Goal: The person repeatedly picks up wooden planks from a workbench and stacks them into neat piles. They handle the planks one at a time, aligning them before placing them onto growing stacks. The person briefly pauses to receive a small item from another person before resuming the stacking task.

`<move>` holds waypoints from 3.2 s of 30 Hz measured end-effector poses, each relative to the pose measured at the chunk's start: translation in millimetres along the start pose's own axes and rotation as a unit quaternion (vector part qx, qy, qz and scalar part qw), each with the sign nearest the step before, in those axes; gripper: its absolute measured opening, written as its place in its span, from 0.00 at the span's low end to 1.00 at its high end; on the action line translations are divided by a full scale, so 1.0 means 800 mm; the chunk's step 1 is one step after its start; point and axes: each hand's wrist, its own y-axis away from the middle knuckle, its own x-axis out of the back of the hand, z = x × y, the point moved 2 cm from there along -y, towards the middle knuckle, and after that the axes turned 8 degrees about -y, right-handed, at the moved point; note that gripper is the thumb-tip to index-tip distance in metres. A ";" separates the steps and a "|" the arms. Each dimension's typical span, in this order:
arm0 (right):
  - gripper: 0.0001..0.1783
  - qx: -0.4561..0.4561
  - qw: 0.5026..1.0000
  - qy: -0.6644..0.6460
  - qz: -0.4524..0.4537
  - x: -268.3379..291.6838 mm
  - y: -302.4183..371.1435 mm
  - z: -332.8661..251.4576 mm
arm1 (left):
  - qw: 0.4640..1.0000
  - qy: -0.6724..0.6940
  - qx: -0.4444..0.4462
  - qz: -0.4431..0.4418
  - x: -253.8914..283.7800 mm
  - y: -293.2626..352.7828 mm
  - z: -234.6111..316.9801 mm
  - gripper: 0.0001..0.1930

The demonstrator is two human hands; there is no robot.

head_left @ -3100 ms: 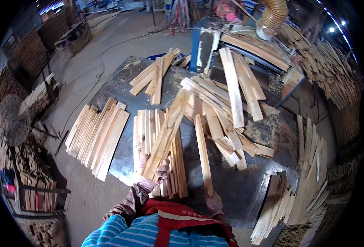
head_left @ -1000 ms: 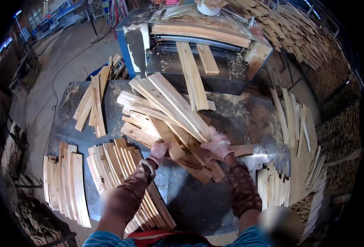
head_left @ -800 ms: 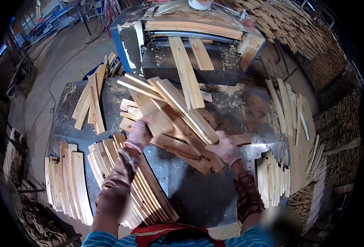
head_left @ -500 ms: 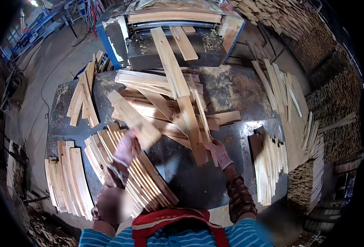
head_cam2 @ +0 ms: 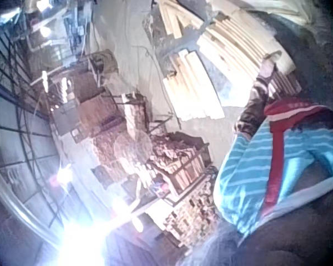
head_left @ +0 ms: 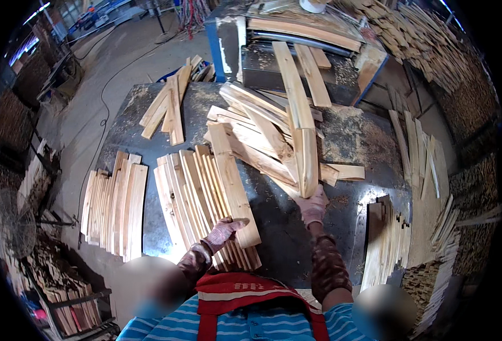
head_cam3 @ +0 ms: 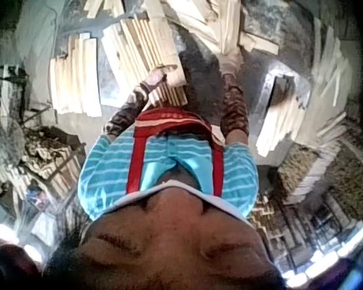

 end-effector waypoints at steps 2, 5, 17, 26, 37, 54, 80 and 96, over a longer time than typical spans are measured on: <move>0.48 0.109 0.978 -0.177 -0.021 0.017 0.014 0.030 | 0.999 -0.025 -0.021 -0.017 0.013 -0.012 -0.028 0.22; 0.46 0.060 0.973 -0.208 -0.075 0.035 0.070 0.061 | 0.995 -0.091 0.000 0.032 0.002 0.008 -0.020 0.21; 0.52 0.043 0.933 -0.209 -0.288 0.043 0.267 0.053 | 0.987 -0.073 -0.013 0.146 -0.003 0.037 -0.057 0.09; 0.59 0.117 0.909 0.017 -0.399 -0.105 0.182 0.062 | 0.971 -0.201 -0.017 -0.128 -0.025 0.042 -0.055 0.14; 0.33 0.247 0.909 0.047 -0.332 -0.114 0.085 -0.006 | 0.808 -0.546 -0.216 0.053 -0.062 -0.092 0.069 0.23; 0.26 0.217 0.918 0.224 -0.245 -0.097 -0.062 -0.146 | 0.942 -0.319 -0.089 0.050 -0.040 -0.149 0.096 0.30; 0.57 0.120 0.991 0.051 0.025 -0.076 -0.208 -0.130 | 0.979 0.039 -0.197 0.033 -0.108 -0.378 0.259 0.29; 0.51 0.267 0.932 0.221 -0.103 -0.067 -0.140 -0.092 | 0.969 0.200 -0.091 0.112 0.013 -0.072 0.054 0.18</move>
